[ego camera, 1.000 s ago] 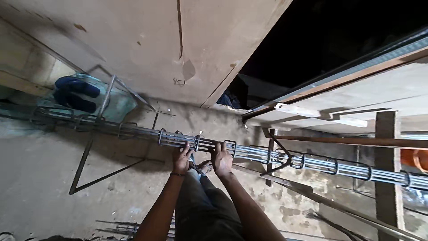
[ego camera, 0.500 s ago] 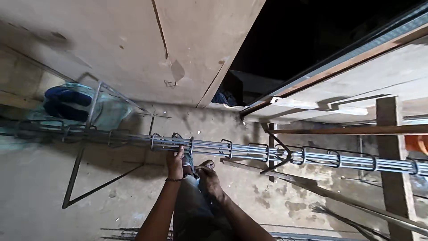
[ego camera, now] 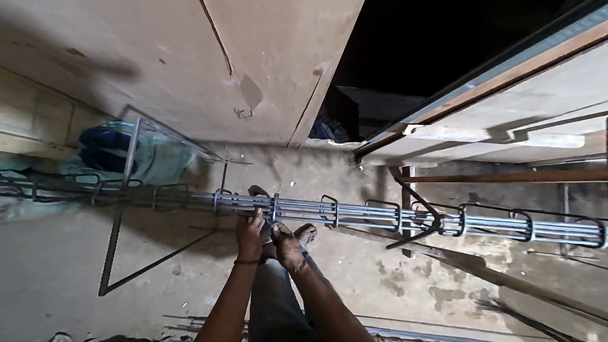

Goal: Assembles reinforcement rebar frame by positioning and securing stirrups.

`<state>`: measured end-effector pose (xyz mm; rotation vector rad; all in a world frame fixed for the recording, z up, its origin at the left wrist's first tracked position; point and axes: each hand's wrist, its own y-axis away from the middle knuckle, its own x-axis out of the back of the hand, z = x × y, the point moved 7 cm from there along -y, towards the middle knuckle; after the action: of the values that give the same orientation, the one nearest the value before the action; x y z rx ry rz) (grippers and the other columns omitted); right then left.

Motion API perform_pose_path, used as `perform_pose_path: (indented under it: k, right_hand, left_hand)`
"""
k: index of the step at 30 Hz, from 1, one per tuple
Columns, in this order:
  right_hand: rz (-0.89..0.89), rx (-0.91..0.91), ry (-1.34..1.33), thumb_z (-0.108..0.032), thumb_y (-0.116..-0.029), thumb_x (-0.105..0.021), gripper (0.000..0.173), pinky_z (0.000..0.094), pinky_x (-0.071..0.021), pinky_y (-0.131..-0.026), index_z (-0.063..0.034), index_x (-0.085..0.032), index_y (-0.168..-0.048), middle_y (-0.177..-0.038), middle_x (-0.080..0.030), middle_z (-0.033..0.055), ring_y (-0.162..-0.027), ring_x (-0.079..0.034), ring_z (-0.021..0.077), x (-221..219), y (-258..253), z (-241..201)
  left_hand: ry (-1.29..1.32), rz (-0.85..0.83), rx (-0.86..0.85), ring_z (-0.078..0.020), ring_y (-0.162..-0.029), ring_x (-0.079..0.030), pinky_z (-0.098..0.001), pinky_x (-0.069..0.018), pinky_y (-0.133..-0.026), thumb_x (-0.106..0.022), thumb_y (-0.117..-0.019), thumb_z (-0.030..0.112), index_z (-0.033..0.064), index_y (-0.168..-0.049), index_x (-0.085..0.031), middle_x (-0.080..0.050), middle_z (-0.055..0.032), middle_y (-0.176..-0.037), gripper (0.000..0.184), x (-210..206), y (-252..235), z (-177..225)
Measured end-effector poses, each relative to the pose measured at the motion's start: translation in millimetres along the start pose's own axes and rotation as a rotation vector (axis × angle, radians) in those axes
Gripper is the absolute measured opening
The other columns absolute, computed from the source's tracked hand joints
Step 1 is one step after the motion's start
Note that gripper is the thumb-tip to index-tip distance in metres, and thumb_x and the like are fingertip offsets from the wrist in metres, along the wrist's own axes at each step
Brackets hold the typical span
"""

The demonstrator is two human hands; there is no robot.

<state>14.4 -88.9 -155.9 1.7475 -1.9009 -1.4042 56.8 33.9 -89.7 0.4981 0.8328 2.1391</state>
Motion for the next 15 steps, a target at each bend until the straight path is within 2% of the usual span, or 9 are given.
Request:
perform_pose_path:
  k: [2,6,10,13,15]
  right_hand:
    - [-0.006,0.0,-0.03,-0.008,-0.105,-0.052,0.017,0.0246,-0.0511,-0.07,-0.0021,-0.065,-0.115,-0.086,-0.062,0.0006,-0.072,-0.056,0.0071,-4.1,-4.1,0.4]
    - [-0.003,-0.029,-0.131,-0.009,-0.105,-0.053,0.02,0.0261,-0.0534,-0.073,-0.0015,-0.064,-0.12,-0.09,-0.064,0.0029,-0.076,-0.059,0.0088,-9.7,-5.7,5.5]
    - [0.112,-0.084,-0.275,-0.01,-0.1047,-0.056,0.02,0.028,-0.0553,-0.07,0.0002,-0.065,-0.12,-0.09,-0.066,0.0063,-0.073,-0.061,0.0115,-13.3,2.3,10.0]
    - [0.163,-0.098,-0.253,-0.013,-0.1054,-0.056,0.016,0.0252,-0.0501,-0.06,-0.0017,-0.064,-0.112,-0.08,-0.061,0.0031,-0.063,-0.054,0.0091,-15.0,3.5,13.1]
    - [0.19,-0.106,-0.196,-0.016,-0.1052,-0.057,0.017,0.0241,-0.0469,-0.055,-0.0015,-0.066,-0.109,-0.075,-0.059,0.0021,-0.058,-0.051,0.0081,-17.7,2.5,12.6]
  left_hand:
    - [0.024,0.007,0.012,-0.0199,-0.098,-0.069,-0.0342,-0.0599,-0.086,-0.065,-0.1008,0.011,-0.0057,-0.127,-0.056,-0.066,-0.0191,-0.117,0.032,-0.7,0.1,-0.7]
    - [0.052,0.013,0.027,-0.0217,-0.102,-0.069,-0.0342,-0.0591,-0.089,-0.063,-0.1023,0.014,-0.007,-0.13,-0.054,-0.065,-0.021,-0.122,0.036,-2.1,1.5,-2.7]
    - [0.044,-0.015,0.033,-0.0221,-0.11,-0.066,-0.0355,-0.0561,-0.094,-0.062,-0.1029,0.016,-0.0055,-0.132,-0.054,-0.064,-0.0199,-0.126,0.037,-2.2,0.7,-4.3]
    - [0.01,-0.034,0.043,-0.0222,-0.115,-0.064,-0.0359,-0.0543,-0.097,-0.064,-0.1024,0.019,-0.0042,-0.135,-0.055,-0.064,-0.0192,-0.131,0.041,-0.1,-2.3,-6.2]
    - [0.021,-0.036,0.023,-0.0184,-0.106,-0.064,-0.0322,-0.0537,-0.089,-0.064,-0.1018,0.019,-0.0034,-0.131,-0.056,-0.066,-0.017,-0.124,0.037,-0.7,-2.9,-7.1]
